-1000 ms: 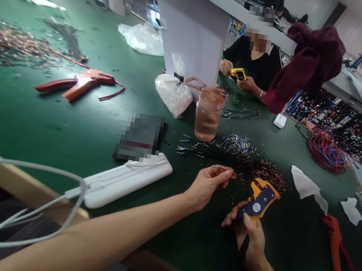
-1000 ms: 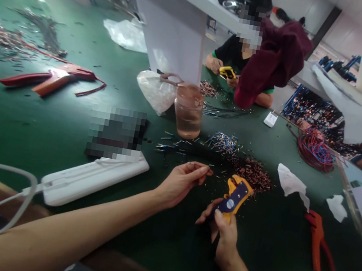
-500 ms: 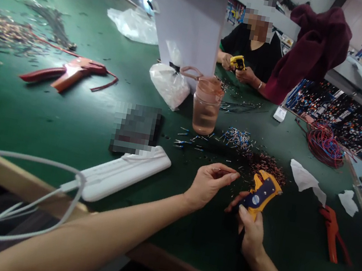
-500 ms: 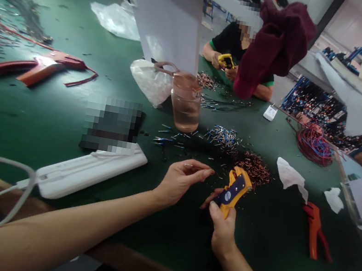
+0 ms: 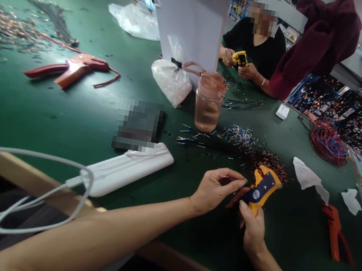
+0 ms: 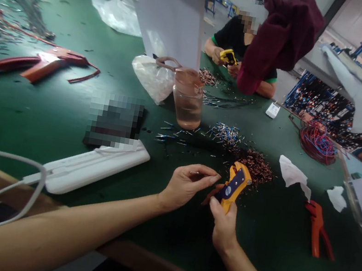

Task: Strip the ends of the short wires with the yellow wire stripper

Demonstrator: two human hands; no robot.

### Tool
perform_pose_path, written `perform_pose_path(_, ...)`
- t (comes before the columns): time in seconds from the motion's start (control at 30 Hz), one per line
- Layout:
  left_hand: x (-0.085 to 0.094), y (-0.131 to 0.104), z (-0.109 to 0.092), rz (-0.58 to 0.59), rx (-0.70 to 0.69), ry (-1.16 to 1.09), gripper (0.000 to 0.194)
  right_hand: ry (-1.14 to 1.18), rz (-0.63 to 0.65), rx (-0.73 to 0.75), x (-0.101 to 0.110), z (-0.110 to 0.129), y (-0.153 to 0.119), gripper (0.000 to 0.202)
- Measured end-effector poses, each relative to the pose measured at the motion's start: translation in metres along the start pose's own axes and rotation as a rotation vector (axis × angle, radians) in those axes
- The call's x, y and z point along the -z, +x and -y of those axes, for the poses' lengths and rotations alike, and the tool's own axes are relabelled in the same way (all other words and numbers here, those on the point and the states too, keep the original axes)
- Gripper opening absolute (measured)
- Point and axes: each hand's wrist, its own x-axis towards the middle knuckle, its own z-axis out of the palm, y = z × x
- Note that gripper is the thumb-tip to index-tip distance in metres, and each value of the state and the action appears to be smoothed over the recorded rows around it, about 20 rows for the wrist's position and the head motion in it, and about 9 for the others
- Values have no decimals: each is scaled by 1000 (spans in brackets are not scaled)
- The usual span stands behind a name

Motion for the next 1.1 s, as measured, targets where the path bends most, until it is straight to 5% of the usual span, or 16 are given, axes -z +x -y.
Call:
perform_pose_path(0.47,0,-6,2,135,-36,-27,21,-118,-12,-13,5,-1,3,46)
perform_pose_path(0.87,-1,9,26,132,210,-305,52,394,-2,-247,36,-9,19,28)
perform_pose_path(1.1,-2,6,37,443,318,-350,52,170,155,-15,62,-39,23,22)
